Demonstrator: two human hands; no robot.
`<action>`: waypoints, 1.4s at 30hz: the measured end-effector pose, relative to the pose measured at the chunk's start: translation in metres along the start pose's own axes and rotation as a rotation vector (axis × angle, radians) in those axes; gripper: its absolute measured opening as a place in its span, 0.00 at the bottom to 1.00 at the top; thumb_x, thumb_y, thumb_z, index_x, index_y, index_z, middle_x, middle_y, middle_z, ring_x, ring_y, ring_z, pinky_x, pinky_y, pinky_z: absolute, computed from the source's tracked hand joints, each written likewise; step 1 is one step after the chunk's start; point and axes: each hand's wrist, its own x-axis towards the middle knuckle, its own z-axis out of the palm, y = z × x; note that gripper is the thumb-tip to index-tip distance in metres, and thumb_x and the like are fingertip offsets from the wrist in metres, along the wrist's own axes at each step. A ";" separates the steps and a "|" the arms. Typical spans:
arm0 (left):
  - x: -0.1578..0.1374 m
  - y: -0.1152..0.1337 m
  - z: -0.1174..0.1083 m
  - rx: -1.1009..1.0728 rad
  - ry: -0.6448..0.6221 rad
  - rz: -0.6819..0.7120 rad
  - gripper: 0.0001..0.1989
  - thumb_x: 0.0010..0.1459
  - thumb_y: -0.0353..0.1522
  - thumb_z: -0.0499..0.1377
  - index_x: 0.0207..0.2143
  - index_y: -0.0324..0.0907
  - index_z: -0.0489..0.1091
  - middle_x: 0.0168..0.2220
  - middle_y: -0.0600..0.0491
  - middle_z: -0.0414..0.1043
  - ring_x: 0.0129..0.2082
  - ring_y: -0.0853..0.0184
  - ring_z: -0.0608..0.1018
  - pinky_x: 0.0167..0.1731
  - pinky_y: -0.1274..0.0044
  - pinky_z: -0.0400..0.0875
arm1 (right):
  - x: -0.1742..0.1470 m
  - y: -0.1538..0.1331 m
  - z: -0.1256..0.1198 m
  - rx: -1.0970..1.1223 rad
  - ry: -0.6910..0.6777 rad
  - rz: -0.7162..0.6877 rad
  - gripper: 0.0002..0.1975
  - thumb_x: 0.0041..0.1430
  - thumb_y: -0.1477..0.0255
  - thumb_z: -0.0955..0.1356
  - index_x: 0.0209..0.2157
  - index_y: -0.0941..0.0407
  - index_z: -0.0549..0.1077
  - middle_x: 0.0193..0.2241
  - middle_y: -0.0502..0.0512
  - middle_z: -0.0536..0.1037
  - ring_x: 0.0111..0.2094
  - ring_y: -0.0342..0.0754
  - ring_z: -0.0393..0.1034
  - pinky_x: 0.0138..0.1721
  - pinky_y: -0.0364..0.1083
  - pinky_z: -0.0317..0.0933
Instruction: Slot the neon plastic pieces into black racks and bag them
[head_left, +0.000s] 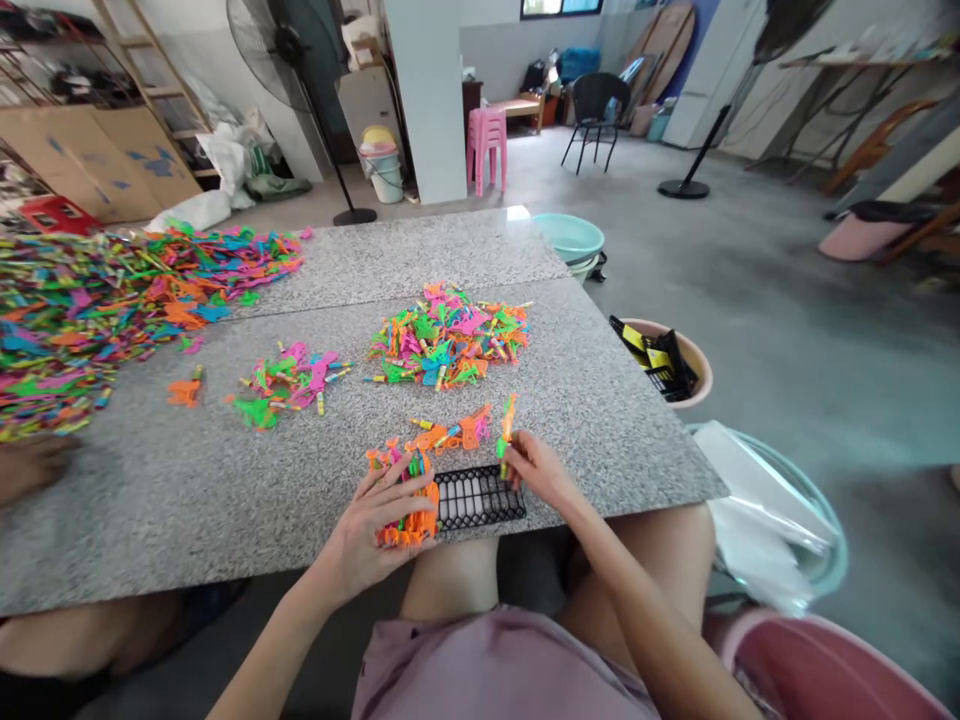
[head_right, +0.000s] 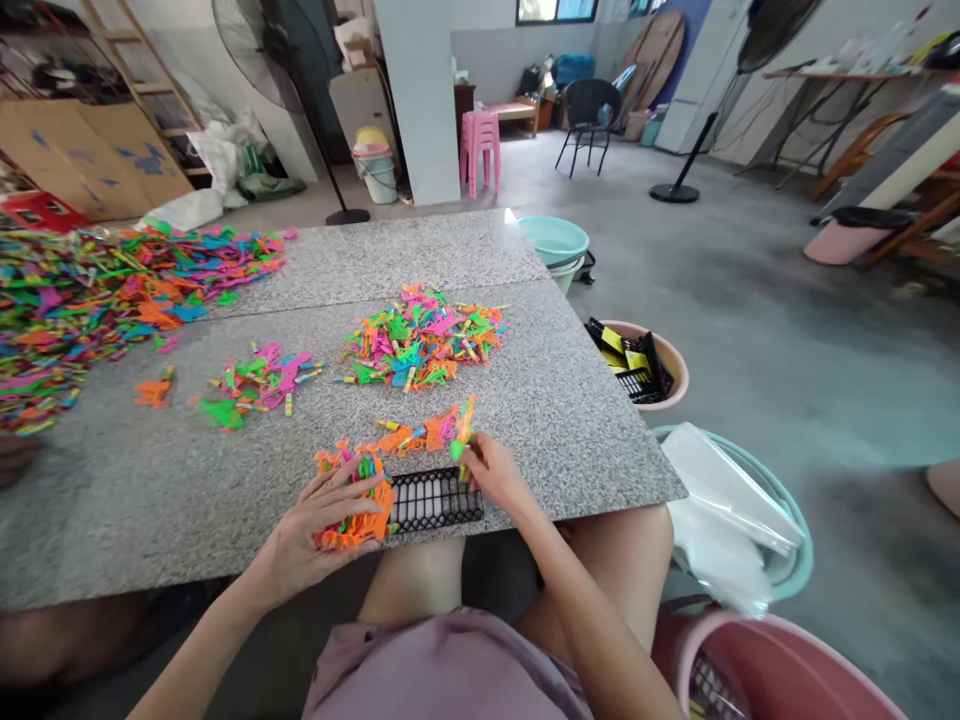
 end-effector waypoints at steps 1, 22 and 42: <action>0.000 0.001 -0.001 -0.007 -0.004 -0.010 0.13 0.59 0.40 0.63 0.46 0.49 0.75 0.56 0.50 0.71 0.64 0.54 0.63 0.60 0.56 0.59 | 0.000 -0.003 0.014 0.093 -0.029 -0.023 0.06 0.62 0.70 0.63 0.41 0.56 0.67 0.24 0.48 0.76 0.23 0.44 0.72 0.27 0.42 0.64; 0.001 0.016 -0.002 0.134 0.075 0.041 0.13 0.60 0.33 0.60 0.48 0.50 0.73 0.58 0.53 0.70 0.66 0.54 0.60 0.64 0.57 0.52 | 0.030 -0.044 0.078 -0.437 -0.192 -0.412 0.14 0.53 0.82 0.66 0.41 0.56 0.71 0.36 0.55 0.77 0.39 0.49 0.72 0.41 0.44 0.63; 0.018 0.023 0.005 0.205 0.082 -0.045 0.19 0.60 0.32 0.60 0.54 0.42 0.68 0.53 0.48 0.74 0.62 0.52 0.65 0.61 0.56 0.60 | 0.040 -0.030 -0.016 -0.843 0.185 0.086 0.12 0.67 0.73 0.59 0.47 0.58 0.70 0.42 0.62 0.76 0.44 0.53 0.72 0.42 0.47 0.60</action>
